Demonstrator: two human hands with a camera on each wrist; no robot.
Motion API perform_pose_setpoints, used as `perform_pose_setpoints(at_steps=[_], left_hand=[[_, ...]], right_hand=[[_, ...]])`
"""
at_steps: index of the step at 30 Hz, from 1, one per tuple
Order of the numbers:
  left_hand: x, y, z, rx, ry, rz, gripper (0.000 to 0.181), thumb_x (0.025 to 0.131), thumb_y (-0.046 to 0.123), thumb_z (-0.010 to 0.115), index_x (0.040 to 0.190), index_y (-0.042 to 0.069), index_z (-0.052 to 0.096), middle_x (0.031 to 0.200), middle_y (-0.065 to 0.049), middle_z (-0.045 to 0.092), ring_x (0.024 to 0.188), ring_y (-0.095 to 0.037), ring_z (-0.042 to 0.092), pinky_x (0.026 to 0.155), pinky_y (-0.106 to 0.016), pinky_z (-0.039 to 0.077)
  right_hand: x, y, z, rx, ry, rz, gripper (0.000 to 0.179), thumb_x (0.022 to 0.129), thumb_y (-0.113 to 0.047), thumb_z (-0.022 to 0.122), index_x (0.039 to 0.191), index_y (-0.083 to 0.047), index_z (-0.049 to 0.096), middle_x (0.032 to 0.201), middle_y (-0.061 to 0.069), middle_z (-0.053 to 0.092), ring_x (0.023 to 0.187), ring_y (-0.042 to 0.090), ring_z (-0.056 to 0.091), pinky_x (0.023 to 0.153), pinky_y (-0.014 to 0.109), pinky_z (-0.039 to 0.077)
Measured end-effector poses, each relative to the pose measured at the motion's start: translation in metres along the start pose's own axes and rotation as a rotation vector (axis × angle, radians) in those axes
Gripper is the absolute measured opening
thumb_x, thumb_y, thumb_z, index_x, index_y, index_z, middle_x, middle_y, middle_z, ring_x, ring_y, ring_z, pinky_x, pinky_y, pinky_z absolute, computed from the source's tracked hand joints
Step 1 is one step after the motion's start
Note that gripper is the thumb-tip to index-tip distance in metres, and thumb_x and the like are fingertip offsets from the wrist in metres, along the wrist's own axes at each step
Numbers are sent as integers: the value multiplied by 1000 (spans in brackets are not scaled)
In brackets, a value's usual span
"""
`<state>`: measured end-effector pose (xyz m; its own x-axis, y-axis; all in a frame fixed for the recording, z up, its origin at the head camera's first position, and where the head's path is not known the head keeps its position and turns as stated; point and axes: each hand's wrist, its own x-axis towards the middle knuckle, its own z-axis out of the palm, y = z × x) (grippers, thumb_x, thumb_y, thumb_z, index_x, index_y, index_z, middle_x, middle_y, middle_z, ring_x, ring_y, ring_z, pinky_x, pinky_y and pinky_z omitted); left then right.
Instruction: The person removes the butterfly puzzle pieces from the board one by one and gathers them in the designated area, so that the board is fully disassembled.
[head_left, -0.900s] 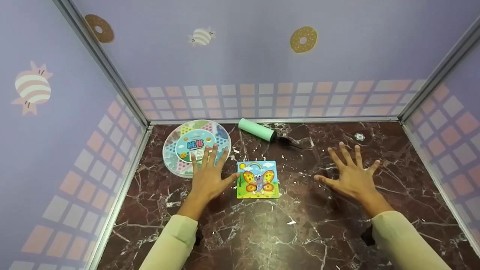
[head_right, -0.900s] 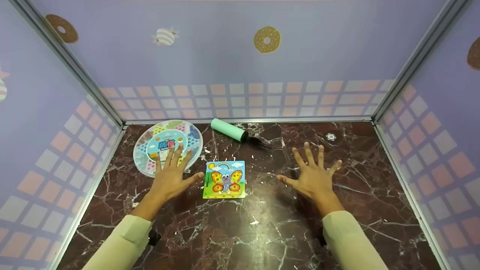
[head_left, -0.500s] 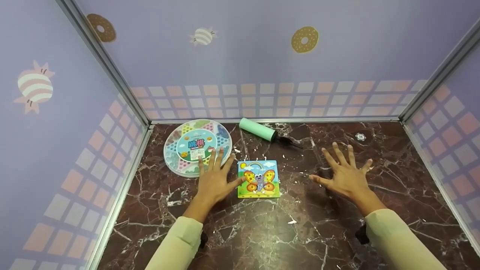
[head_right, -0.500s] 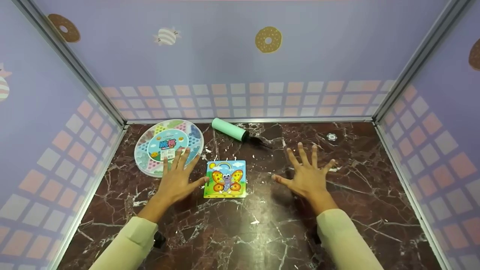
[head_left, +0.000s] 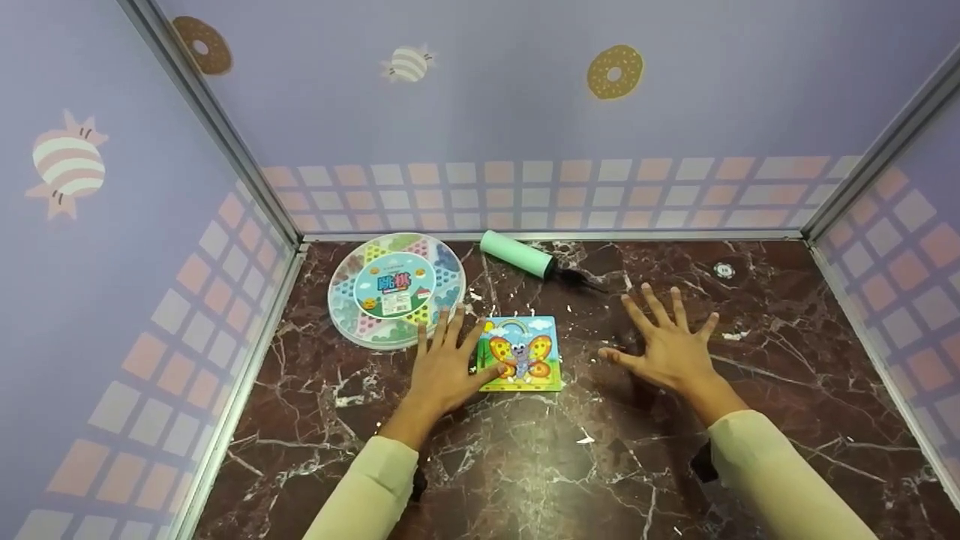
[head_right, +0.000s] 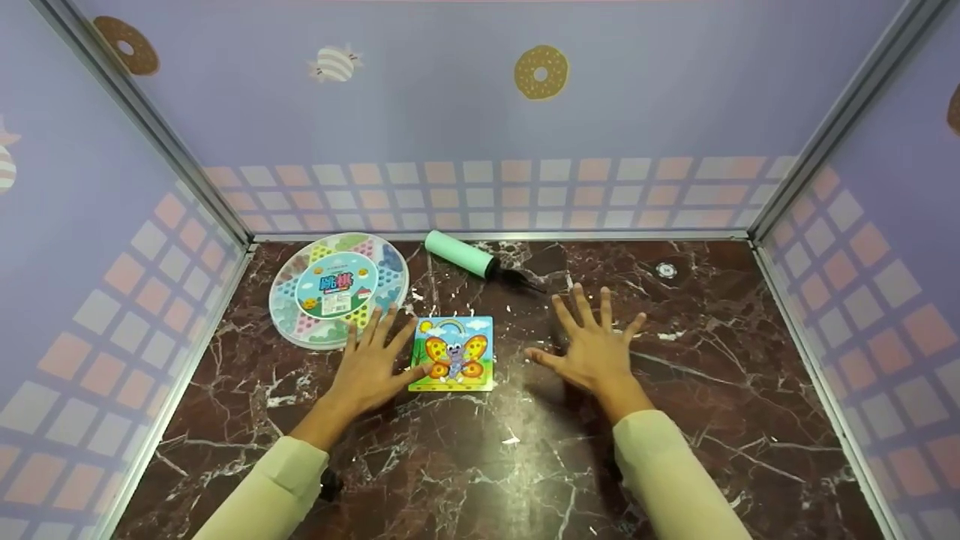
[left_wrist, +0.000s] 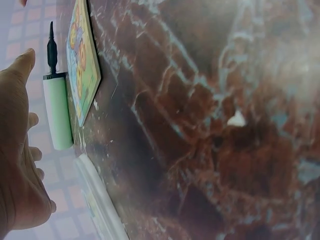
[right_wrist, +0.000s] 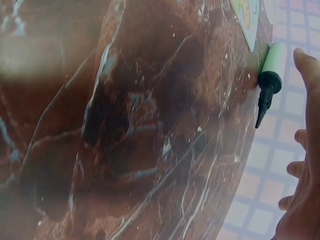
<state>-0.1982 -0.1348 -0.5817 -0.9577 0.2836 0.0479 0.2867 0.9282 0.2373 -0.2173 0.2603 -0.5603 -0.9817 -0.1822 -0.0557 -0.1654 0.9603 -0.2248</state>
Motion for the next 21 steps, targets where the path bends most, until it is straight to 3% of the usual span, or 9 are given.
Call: perform_pose_setpoints(at_steps=[4,12,21], left_hand=[[-1,4,6,-21,-14,7,93,100,75,61,175,26,36,186,-17,17,173,-43,15,136,-74,12],[0,8,19,-15,-79,-3,92,101,81,53,175,28,37,187,-16,15,174,-42,14,137,-73,10],[1,13,30,-16,-131,-16,93,100,84,50,173,28,39,186,-18,17,174,-42,12,137,-72,8]], right_hand=[[3,-7,4,-8,5,-13,111,91,-93,53,179,-34,17,189,4,2,172,49,-8,114,94,-14],[7,-22,12,15,6,-35,108,93,-87,59,177,-27,27,188,8,10,172,49,-4,115,93,-15],[10,-40,23,2,19,-66,105,93,-88,59,176,-31,30,187,7,17,173,47,1,117,95,-8]])
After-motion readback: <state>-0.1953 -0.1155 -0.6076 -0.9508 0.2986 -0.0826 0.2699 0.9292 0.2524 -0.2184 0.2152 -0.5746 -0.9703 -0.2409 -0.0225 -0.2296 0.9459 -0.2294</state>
